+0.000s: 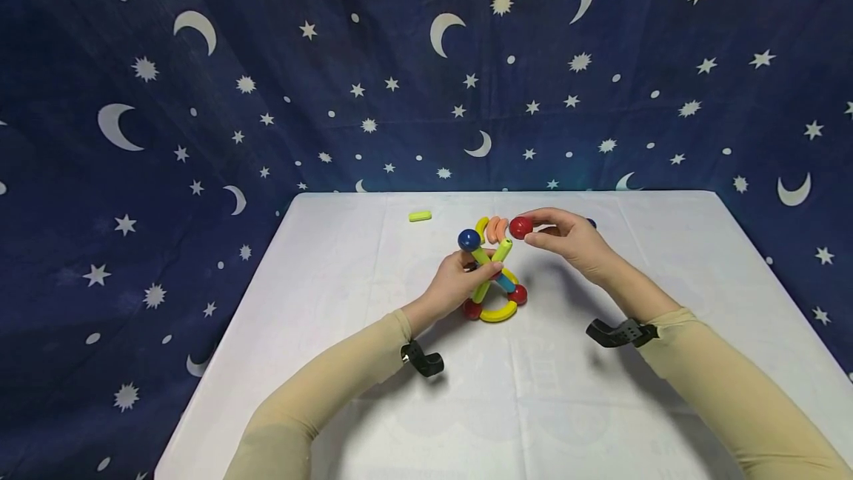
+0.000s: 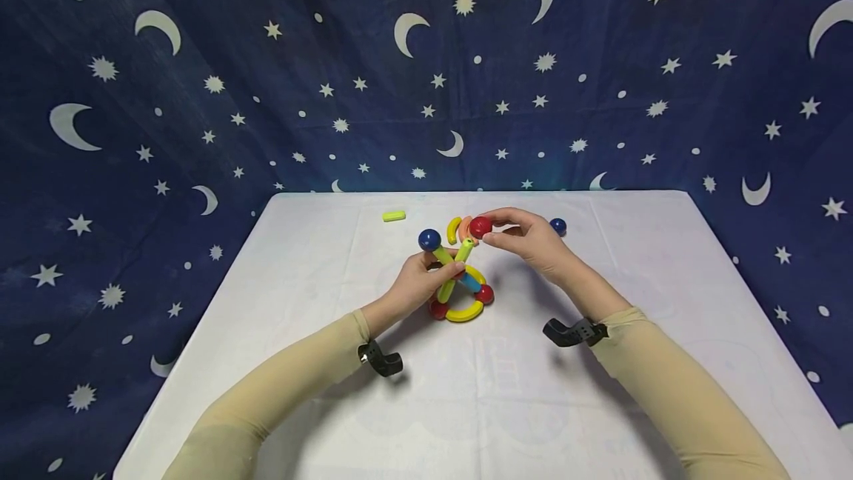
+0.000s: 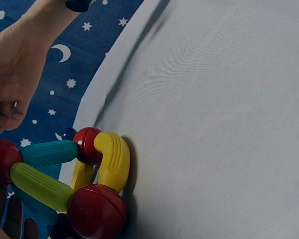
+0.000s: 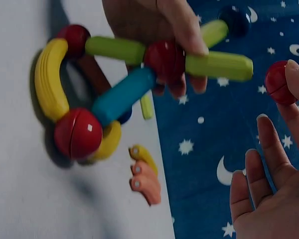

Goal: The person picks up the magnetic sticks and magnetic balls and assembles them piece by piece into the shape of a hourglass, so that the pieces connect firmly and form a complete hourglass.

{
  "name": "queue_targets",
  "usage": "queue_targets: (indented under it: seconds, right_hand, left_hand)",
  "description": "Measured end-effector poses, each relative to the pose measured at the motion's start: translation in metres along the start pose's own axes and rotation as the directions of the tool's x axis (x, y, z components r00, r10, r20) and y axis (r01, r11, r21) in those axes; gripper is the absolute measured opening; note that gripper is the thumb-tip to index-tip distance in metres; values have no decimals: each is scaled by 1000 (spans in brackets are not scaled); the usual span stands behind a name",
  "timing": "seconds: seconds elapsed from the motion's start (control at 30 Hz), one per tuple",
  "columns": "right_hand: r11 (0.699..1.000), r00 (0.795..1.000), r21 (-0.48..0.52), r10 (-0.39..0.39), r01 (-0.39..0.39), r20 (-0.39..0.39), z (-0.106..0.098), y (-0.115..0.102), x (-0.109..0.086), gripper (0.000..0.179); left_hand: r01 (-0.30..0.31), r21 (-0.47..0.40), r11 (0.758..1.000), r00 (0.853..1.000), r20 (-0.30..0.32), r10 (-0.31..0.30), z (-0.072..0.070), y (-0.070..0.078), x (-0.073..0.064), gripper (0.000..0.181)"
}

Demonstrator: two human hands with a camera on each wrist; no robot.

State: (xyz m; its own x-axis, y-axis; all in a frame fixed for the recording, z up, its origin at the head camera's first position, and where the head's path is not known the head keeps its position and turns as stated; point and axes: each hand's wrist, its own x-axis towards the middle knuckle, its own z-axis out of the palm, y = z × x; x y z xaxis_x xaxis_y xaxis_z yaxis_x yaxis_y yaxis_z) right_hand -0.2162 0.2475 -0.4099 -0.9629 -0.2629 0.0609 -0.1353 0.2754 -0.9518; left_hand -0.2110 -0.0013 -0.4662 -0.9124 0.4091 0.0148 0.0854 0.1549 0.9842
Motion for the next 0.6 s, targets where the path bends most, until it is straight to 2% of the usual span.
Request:
queue_targets:
  seconds: [0.27, 0.6]
  right_hand:
    - [999, 999, -32, 23, -22, 40, 9, -1, 3, 48]
    - [999, 997, 36, -14, 12, 70, 10, 1, 3, 44]
  left_hand:
    - [7, 0, 1000, 1000, -2, -7, 0, 1, -1, 32]
    - [18, 10, 1000, 1000, -8, -18, 0, 3, -3, 30]
